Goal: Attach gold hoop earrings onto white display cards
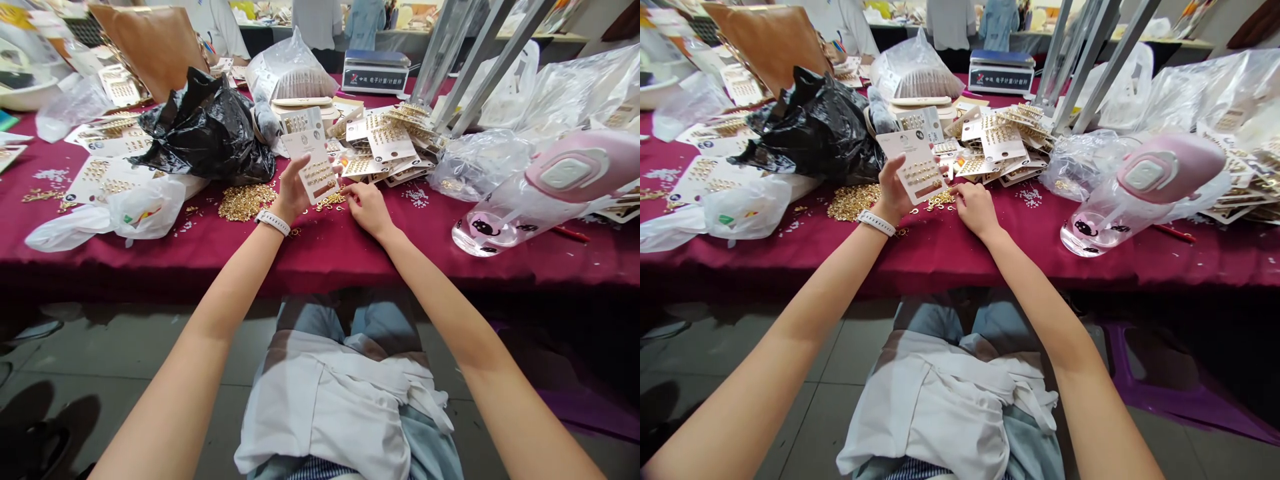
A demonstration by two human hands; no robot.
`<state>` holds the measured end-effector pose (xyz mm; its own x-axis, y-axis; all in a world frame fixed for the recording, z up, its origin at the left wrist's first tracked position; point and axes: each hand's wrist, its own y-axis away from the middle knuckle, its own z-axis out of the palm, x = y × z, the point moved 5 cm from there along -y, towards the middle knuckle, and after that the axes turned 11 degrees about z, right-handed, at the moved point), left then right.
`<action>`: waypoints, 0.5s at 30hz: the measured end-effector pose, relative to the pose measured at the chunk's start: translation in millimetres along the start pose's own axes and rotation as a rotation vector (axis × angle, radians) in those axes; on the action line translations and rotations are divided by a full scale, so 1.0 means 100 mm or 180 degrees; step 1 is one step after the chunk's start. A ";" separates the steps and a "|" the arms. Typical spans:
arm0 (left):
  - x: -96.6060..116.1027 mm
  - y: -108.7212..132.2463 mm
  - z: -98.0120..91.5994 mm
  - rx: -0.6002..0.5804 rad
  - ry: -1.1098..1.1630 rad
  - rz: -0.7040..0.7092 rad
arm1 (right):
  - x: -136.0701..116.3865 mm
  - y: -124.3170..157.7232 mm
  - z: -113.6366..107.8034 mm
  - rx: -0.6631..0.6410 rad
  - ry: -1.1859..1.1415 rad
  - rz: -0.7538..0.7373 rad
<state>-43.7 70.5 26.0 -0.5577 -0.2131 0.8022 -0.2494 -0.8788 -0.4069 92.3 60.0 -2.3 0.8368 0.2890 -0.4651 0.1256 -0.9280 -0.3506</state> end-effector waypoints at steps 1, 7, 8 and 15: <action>0.01 0.00 0.00 0.0014 -0.0008 0.0046 | 0.00 0.00 0.00 -0.0027 0.0013 0.0021; 0.07 0.02 -0.01 0.0019 -0.0164 0.0150 | 0.02 0.00 0.08 -0.0234 0.0007 0.0044; 0.06 0.02 -0.01 0.0004 -0.0203 0.0113 | 0.03 0.00 0.09 -0.0228 -0.0035 0.0061; -0.01 -0.03 -0.04 -0.0044 -0.0177 0.0113 | 0.09 -0.07 0.03 -0.0029 -0.0588 0.0307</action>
<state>-46.0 74.6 24.8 -0.5216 -0.2677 0.8101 -0.2414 -0.8644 -0.4411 97.8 70.0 -6.5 0.7332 0.2360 -0.6377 0.0551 -0.9554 -0.2902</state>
